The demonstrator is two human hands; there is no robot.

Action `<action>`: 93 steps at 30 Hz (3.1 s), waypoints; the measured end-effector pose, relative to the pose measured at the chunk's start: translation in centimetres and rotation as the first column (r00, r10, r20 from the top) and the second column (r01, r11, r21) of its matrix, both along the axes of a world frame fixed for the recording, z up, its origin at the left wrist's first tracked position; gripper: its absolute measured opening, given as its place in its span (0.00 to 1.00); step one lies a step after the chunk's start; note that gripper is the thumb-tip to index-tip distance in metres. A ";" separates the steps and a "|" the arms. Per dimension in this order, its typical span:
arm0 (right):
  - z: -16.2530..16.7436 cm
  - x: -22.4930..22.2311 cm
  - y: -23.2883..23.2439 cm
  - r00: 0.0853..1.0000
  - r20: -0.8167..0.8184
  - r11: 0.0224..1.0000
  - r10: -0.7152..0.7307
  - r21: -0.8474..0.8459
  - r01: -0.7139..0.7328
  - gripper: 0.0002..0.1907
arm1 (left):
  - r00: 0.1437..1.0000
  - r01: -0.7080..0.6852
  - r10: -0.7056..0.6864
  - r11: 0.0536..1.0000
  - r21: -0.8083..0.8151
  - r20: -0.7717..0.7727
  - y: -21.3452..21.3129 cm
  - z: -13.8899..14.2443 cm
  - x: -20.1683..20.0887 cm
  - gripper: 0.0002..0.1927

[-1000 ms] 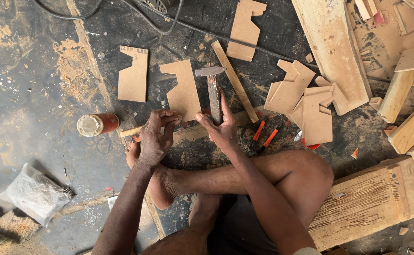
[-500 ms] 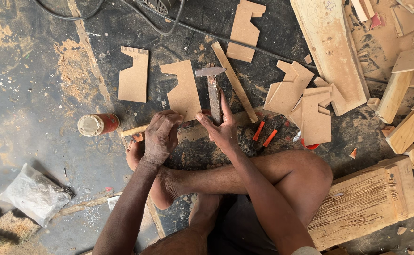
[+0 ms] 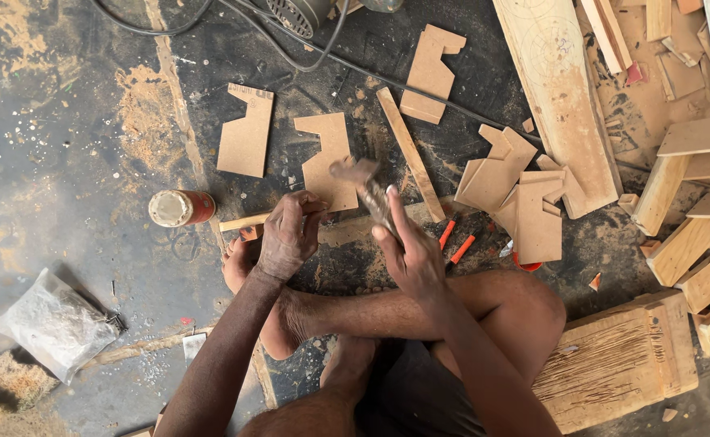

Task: The person sits on the floor and assembles small wooden pieces by applying glue and hammering nails. They repeatedly pick up pieces, apply glue, align them, and use a hammer to drive nails, then place the assembled units aside.

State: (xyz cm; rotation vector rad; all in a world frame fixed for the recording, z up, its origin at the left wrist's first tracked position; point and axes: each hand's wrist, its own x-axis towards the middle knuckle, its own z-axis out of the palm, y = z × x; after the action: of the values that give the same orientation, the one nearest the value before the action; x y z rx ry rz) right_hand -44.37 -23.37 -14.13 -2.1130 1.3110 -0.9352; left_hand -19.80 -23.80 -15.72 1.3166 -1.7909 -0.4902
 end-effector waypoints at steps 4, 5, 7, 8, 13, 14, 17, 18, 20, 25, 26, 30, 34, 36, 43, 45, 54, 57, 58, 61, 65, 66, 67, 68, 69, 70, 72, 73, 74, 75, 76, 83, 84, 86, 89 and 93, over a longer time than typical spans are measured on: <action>4.2 -0.1 2.0 0.975 -0.194 0.989 0.105 -0.080 -0.122 0.29 | 0.999 0.007 -0.005 0.999 0.048 -0.039 0.3 0.0 0.8 0.16; 4.9 0.2 2.2 0.976 -0.187 0.987 0.112 -0.093 -0.131 0.28 | 0.999 0.011 -0.008 0.998 0.063 -0.047 0.5 0.0 1.0 0.16; 5.9 0.6 2.3 0.977 -0.172 0.981 0.129 -0.119 -0.151 0.27 | 0.999 -0.020 0.023 0.997 0.080 -0.029 0.6 0.1 1.1 0.16; 6.2 0.8 2.4 0.956 -0.255 0.989 0.142 0.004 -0.146 0.28 | 0.999 -0.033 0.035 0.996 0.088 -0.019 0.8 0.1 1.2 0.16; 6.9 1.2 2.3 0.934 -0.325 0.982 0.148 0.162 -0.100 0.29 | 0.997 0.032 -0.028 0.998 0.046 -0.075 0.9 0.2 1.7 0.16; 6.9 1.4 2.4 0.958 -0.252 0.991 0.135 0.049 -0.127 0.29 | 0.996 0.041 -0.038 0.999 0.035 -0.084 1.0 0.1 1.8 0.16; 7.1 1.6 2.8 0.966 -0.215 0.985 0.141 -0.065 -0.158 0.28 | 0.998 0.031 -0.026 0.996 0.087 -0.059 1.0 0.0 1.9 0.16; 7.1 1.7 2.9 0.931 -0.331 0.988 0.155 0.041 -0.150 0.30 | 0.997 0.022 -0.017 0.996 0.084 -0.069 1.0 0.0 1.9 0.16; 6.9 1.6 2.9 0.890 -0.420 0.979 0.176 0.173 -0.112 0.31 | 0.996 0.006 0.001 0.997 0.081 -0.088 1.1 -0.1 1.8 0.16; 5.6 1.0 3.3 0.985 -0.148 0.986 0.086 -0.126 -0.105 0.28 | 0.998 0.005 -0.002 0.999 0.052 -0.069 1.2 -0.2 2.1 0.18; 5.1 1.2 3.2 0.986 -0.140 0.984 0.094 -0.136 -0.113 0.28 | 0.997 0.007 -0.004 0.999 0.045 -0.074 1.1 -0.3 2.1 0.18; 4.7 1.0 2.8 0.940 -0.310 0.990 0.143 0.037 -0.138 0.29 | 0.995 0.008 0.002 0.995 0.098 -0.100 0.9 -0.2 2.0 0.17; 5.6 0.6 2.5 0.940 -0.315 0.990 0.129 0.097 -0.103 0.29 | 0.989 0.014 0.009 0.988 0.154 -0.148 1.1 -0.2 1.9 0.17; 6.0 0.8 2.5 0.981 -0.169 0.990 0.092 -0.088 -0.108 0.27 | 0.991 0.010 0.008 0.991 0.134 -0.136 1.1 -0.2 1.9 0.16; 6.0 1.0 2.8 0.888 -0.410 0.944 0.210 0.320 -0.075 0.31 | 0.999 0.040 -0.040 0.999 -0.001 -0.010 1.1 0.6 2.0 0.17; 5.9 1.0 2.9 0.944 -0.296 0.983 0.142 0.153 -0.100 0.30 | 0.997 0.071 -0.071 0.997 -0.021 -0.003 1.1 1.1 2.2 0.18; 5.9 1.1 2.7 0.971 -0.211 0.994 0.110 0.036 -0.105 0.29 | 0.998 0.052 -0.053 0.998 -0.016 -0.046 0.7 0.8 1.9 0.18; 6.0 1.3 2.7 0.970 -0.227 0.991 0.088 0.118 -0.062 0.30 | 0.997 0.060 -0.061 0.998 -0.018 -0.044 0.8 0.4 2.1 0.18; 6.1 1.5 2.8 0.968 -0.242 0.984 0.071 0.174 -0.029 0.31 | 0.997 0.065 -0.066 0.997 -0.031 -0.041 0.8 0.3 2.2 0.18; 6.6 1.9 2.9 0.989 -0.094 0.984 0.110 -0.132 -0.122 0.28 | 0.997 0.067 -0.068 0.997 -0.046 -0.021 0.8 0.2 2.4 0.19; 7.3 1.9 3.1 0.871 -0.448 0.939 0.199 0.342 -0.038 0.32 | 0.998 0.059 -0.059 0.997 -0.042 0.010 0.8 0.3 2.3 0.19; 7.5 1.8 3.3 0.902 -0.397 0.953 0.170 0.298 -0.049 0.31 | 0.998 0.062 -0.062 0.997 -0.049 0.007 0.9 0.3 2.2 0.18; 7.4 1.7 3.3 0.929 -0.340 0.967 0.146 0.247 -0.061 0.30 | 0.998 0.062 -0.062 0.996 -0.062 0.008 0.8 0.4 2.2 0.18; 7.3 1.6 3.5 0.957 -0.266 0.989 0.111 0.120 -0.082 0.29 | 0.998 0.059 -0.058 0.996 -0.065 0.006 0.9 0.5 2.2 0.18; 7.1 1.6 3.8 0.978 -0.187 0.996 0.091 -0.004 -0.093 0.28 | 0.998 0.067 -0.068 0.995 -0.080 -0.009 1.0 0.6 2.2 0.18; 6.9 1.6 4.0 0.991 -0.102 0.987 0.081 -0.130 -0.094 0.27 | 0.997 0.075 -0.078 0.993 -0.096 -0.023 1.0 0.6 2.2 0.19; 6.2 1.8 3.9 0.977 -0.196 0.995 0.089 -0.035 -0.098 0.27 | 0.997 0.075 -0.077 0.994 -0.079 -0.022 1.0 0.7 2.1 0.19; 5.9 1.8 3.7 0.966 -0.241 0.995 0.093 0.003 -0.095 0.26 | 0.998 0.066 -0.066 0.996 -0.054 -0.004 1.0 0.7 2.1 0.19; 5.9 1.6 3.7 0.935 -0.327 0.988 0.136 0.109 -0.105 0.28 | 0.998 0.054 -0.054 0.998 -0.035 0.015 1.0 0.7 2.0 0.18; 5.8 1.5 3.6 0.896 -0.402 0.970 0.187 0.220 -0.103 0.29 | 0.999 0.053 -0.053 0.998 -0.032 0.013 0.9 0.6 2.0 0.19; 5.8 1.5 3.7 0.849 -0.467 0.937 0.246 0.337 -0.086 0.30 | 0.998 0.056 -0.055 0.998 -0.021 0.009 1.0 0.6 2.0 0.19; 5.7 1.8 4.2 0.925 -0.350 0.982 0.148 0.162 -0.096 0.30 | 0.998 0.053 -0.052 0.998 -0.045 0.033 1.1 0.1 2.1 0.20; 5.5 1.6 4.3 0.950 -0.276 0.987 0.143 0.112 -0.116 0.30 | 0.998 0.059 -0.058 0.998 -0.035 0.016 1.1 0.1 2.1 0.19; 4.8 1.2 3.6 0.989 -0.131 0.984 0.073 0.171 -0.050 0.32 | 0.998 0.056 -0.056 0.998 -0.010 -0.023 1.1 0.1 2.0 0.19; 2.6 2.2 1.7 0.990 0.058 0.931 -0.129 0.351 0.101 0.39 | 0.996 0.079 -0.078 0.996 0.030 -0.048 1.1 0.5 1.9 0.21; -0.4 5.1 -2.1 0.930 0.232 0.917 -0.287 0.347 0.196 0.49 | 0.986 0.149 -0.135 0.977 0.152 -0.099 1.1 1.5 1.9 0.28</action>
State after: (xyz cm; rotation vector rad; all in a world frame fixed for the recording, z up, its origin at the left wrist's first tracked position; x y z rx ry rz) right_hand -39.22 -25.44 -14.52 -1.5360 1.4843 -1.0014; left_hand -17.85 -22.73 -14.18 1.2578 -1.8104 -0.7723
